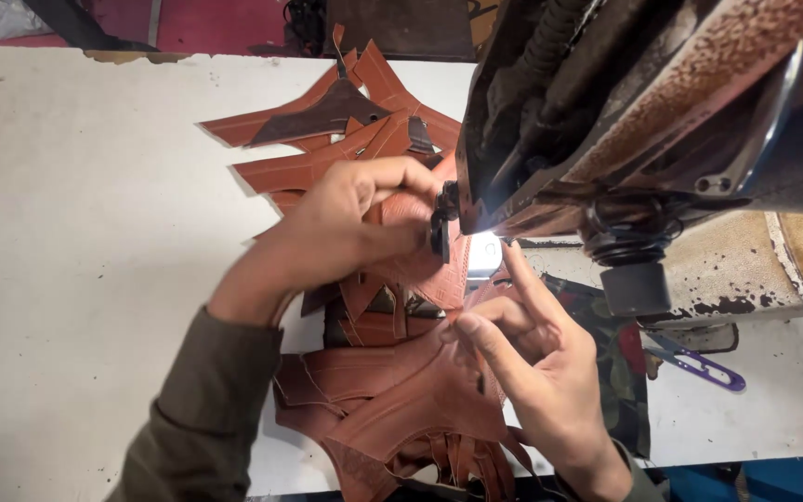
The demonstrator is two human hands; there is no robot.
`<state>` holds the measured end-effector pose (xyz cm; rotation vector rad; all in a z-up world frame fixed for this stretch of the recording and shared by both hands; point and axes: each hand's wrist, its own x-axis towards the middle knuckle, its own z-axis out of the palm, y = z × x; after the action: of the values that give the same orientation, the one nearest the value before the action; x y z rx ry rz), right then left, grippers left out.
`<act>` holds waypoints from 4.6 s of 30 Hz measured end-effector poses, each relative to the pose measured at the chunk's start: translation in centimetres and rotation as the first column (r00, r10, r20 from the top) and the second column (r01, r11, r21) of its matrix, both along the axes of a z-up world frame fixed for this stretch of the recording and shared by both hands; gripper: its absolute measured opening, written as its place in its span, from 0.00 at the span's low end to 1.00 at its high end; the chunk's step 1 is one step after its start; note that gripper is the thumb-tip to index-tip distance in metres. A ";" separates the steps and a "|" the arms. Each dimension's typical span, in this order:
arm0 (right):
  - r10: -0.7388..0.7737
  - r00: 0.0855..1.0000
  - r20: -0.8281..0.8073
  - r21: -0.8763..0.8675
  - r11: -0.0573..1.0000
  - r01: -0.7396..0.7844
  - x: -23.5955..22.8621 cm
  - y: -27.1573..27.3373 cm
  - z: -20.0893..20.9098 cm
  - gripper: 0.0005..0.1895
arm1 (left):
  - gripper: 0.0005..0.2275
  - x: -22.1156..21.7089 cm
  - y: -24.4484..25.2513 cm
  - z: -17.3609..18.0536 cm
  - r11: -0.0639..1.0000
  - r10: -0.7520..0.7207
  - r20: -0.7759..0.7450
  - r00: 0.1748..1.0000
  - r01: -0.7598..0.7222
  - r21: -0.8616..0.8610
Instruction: Stitching together brown leather components for shoes using an industrial sewing machine.
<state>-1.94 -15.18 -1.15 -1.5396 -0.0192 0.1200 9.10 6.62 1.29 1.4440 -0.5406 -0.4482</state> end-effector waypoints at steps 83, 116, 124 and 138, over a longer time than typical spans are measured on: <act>0.143 0.895 0.422 -0.584 0.798 0.148 0.2 -1.7 1.4 0.36 | 0.11 -5.7 -4.3 -0.4 0.797 0.506 0.168 0.846 -0.534 0.282; 0.333 0.830 0.449 -0.851 0.444 0.282 4.1 -1.5 2.7 0.19 | 0.11 -6.8 -3.7 -0.8 0.759 0.649 -0.049 0.759 -0.642 0.106; 0.115 0.868 0.484 -0.549 0.812 0.198 1.9 -1.6 0.7 0.24 | 0.17 -10.0 -6.4 -1.9 0.661 0.736 -0.025 0.677 -0.709 0.245; 0.041 0.993 0.112 -0.292 0.956 -0.007 -0.3 -3.9 -2.1 0.30 | 0.18 -10.0 -9.0 -2.4 0.577 0.731 0.220 0.646 -0.757 0.307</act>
<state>-2.28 -19.11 -3.26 -1.8404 -0.1175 0.0529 -0.91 -2.34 -1.08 1.9108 0.1646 0.2099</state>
